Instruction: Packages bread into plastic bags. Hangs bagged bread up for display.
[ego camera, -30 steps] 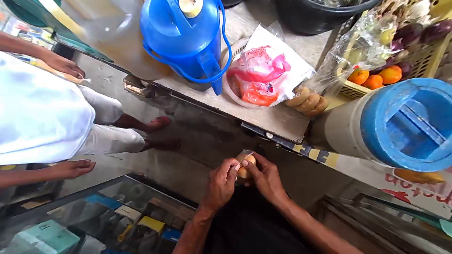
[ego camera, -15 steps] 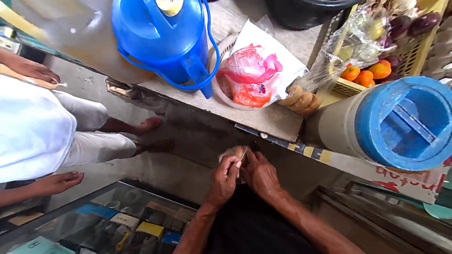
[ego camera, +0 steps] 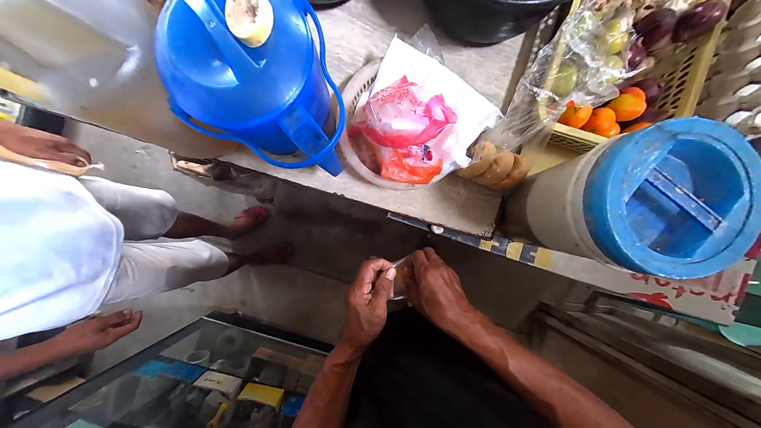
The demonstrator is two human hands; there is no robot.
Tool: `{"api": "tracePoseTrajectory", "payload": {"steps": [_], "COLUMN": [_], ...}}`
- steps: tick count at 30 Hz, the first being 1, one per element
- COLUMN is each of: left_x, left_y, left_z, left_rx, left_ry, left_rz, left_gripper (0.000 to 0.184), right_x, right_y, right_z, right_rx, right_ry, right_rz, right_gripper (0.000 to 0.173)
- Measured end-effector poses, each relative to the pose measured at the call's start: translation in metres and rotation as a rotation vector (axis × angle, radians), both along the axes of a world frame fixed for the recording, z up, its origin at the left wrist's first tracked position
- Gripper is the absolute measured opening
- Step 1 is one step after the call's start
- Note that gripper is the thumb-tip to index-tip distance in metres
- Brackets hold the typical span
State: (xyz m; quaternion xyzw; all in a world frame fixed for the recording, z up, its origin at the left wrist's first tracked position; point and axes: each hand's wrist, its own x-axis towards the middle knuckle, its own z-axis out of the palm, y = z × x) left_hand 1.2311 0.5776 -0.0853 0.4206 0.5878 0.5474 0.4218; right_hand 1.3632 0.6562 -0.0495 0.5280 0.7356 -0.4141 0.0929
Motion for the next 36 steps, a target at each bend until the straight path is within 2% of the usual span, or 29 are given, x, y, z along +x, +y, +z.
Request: {"api": "tracePoseTrajectory", "payload": {"steps": [2, 6, 9, 12, 14, 16, 18, 20, 23, 25, 27, 29, 34, 36], "left_x": [-0.001, -0.001, 0.003, 0.007, 0.007, 0.008, 0.012, 0.015, 0.023, 0.029, 0.036, 0.041, 0.053, 0.060], "left_y": [0.001, 0.002, 0.004, 0.005, 0.006, 0.008, 0.011, 0.015, 0.022, 0.029, 0.037, 0.045, 0.063, 0.071], "left_z": [-0.001, 0.002, 0.006, 0.008, 0.009, 0.012, 0.016, 0.021, 0.030, 0.035, 0.038, 0.039, 0.037, 0.035], "left_rx": [0.011, 0.019, 0.028, 0.028, 0.039, 0.066, 0.102, 0.128, 0.145, 0.148, 0.122, 0.091, 0.042, 0.032], "left_ry": [-0.002, 0.015, 0.016, 0.026, 0.032, 0.016, 0.007, 0.000, 0.030, 0.055, 0.076, 0.090, 0.103, 0.110], "left_rz": [0.006, 0.003, 0.000, 0.001, 0.003, -0.006, -0.012, -0.015, -0.033, -0.056, -0.075, -0.093, -0.169, -0.183], "left_gripper": [0.014, 0.014, 0.014, 0.014, 0.014, 0.015, 0.014, 0.014, 0.015, 0.016, 0.018, 0.018, 0.020, 0.019], "right_x": [0.005, 0.013, 0.014, 0.015, 0.026, 0.049, 0.080, 0.108, 0.138, 0.145, 0.142, 0.129, 0.096, 0.092], "right_y": [0.001, 0.001, 0.007, 0.008, 0.007, 0.012, 0.030, 0.055, 0.112, 0.160, 0.207, 0.239, 0.285, 0.294], "right_z": [-0.003, -0.005, 0.001, 0.012, 0.030, 0.055, 0.098, 0.147, 0.203, 0.215, 0.207, 0.191, 0.155, 0.151], "right_rx": [-0.041, 0.014, -0.050, -0.031, 0.055, 0.218, 0.287, 0.401, 0.706, 0.734, 0.656, 0.618, 0.398, 0.327], "right_ry": [0.092, 0.257, 0.174, 0.092, 0.119, 0.285, 0.490, 0.573, 0.325, 0.162, 0.121, 0.089, -0.300, -0.314], "right_rz": [-0.026, -0.069, -0.073, -0.031, 0.006, 0.039, 0.091, 0.145, 0.195, 0.151, 0.135, 0.206, 0.357, 0.413], "right_gripper": [0.027, 0.021, 0.034, 0.036, 0.034, 0.029, 0.027, 0.027, 0.024, 0.023, 0.022, 0.025, 0.021, 0.019]}}
